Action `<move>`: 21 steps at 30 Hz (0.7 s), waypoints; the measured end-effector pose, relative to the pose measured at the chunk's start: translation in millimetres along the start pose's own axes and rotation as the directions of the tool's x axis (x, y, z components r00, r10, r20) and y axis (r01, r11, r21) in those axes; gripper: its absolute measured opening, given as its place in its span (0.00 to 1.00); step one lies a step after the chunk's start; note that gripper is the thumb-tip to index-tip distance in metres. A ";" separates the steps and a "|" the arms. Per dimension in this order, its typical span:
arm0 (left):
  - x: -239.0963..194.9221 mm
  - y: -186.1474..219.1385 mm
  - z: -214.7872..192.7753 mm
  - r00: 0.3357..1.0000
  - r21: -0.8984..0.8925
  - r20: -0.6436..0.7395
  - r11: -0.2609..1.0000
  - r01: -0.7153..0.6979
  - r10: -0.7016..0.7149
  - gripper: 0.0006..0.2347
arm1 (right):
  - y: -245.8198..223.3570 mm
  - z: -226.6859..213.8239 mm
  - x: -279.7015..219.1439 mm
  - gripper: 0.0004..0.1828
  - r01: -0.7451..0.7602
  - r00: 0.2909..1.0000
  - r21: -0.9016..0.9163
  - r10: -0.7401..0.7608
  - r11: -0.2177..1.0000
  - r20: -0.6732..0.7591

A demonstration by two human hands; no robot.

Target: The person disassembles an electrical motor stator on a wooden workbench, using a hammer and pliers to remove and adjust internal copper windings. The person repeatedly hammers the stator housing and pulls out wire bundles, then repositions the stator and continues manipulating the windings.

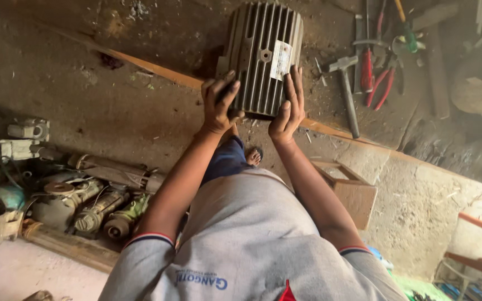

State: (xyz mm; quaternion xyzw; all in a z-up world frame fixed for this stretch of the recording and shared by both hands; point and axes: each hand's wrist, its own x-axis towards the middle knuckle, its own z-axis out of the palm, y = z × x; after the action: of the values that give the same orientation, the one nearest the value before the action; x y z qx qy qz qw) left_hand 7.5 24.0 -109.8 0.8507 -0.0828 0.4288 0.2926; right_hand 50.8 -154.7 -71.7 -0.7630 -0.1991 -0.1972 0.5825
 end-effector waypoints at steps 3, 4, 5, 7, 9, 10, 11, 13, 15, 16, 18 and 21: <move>-20.2 -6.4 15.9 0.997 0.051 -0.027 0.996 -0.069 0.070 0.27 | 19.3 -5.3 -7.0 0.35 0.013 1.000 -0.014 -0.013 1.000 0.018; -21.7 -13.5 21.3 0.997 0.057 -0.030 0.996 -0.074 0.076 0.27 | 27.2 -4.3 -6.3 0.35 0.011 1.000 -0.015 -0.011 1.000 0.019; -27.3 -16.0 22.5 0.997 0.065 -0.028 0.995 -0.071 0.073 0.28 | 33.1 -4.4 -9.2 0.35 0.014 1.000 -0.011 -0.014 1.000 0.015; -25.6 -29.4 31.9 0.999 0.021 -0.017 0.999 -0.048 0.048 0.28 | 51.6 2.1 0.2 0.35 0.042 0.999 0.000 -0.042 0.999 0.000; -20.9 -43.9 44.9 0.999 0.018 0.003 0.999 -0.044 0.044 0.27 | 73.5 12.9 16.1 0.35 0.088 0.995 0.033 -0.087 0.996 -0.042; -19.8 -51.3 52.7 0.999 0.036 0.025 0.998 -0.044 0.043 0.27 | 83.3 16.8 19.8 0.34 0.100 0.994 0.049 -0.097 0.994 -0.057; -16.1 -61.0 62.4 0.998 0.054 0.043 0.997 -0.050 0.047 0.27 | 94.9 20.7 27.6 0.34 0.109 0.993 0.055 -0.106 0.993 -0.052; -5.5 -76.9 85.9 0.999 0.094 0.044 0.995 -0.029 0.025 0.27 | 118.9 27.8 50.9 0.34 0.135 0.990 0.068 -0.132 0.989 -0.048; 12.3 -94.3 107.3 0.997 0.159 0.082 0.987 -0.030 0.017 0.27 | 142.1 31.3 84.1 0.35 0.136 0.990 0.083 -0.137 0.987 0.016; 22.9 -102.4 115.5 0.992 0.204 0.122 0.978 -0.040 0.015 0.28 | 151.1 31.1 100.6 0.36 0.136 0.989 0.091 -0.140 0.987 0.049; 50.0 -116.7 126.3 0.983 0.269 0.182 0.961 -0.065 0.015 0.28 | 162.1 24.9 133.7 0.35 0.065 0.986 -0.038 -0.058 0.997 0.158; 106.1 -136.7 128.8 0.964 0.287 0.264 0.955 -0.074 -0.004 0.27 | 159.6 22.4 185.0 0.33 -0.022 0.959 -0.309 0.107 0.951 0.261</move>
State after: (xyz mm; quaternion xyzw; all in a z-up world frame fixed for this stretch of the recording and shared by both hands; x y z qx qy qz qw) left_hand 214.4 73.8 -145.0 0.9322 -0.0711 0.3253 0.1416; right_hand 293.4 -158.0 -107.9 -0.8693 -0.2201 -0.0982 0.4315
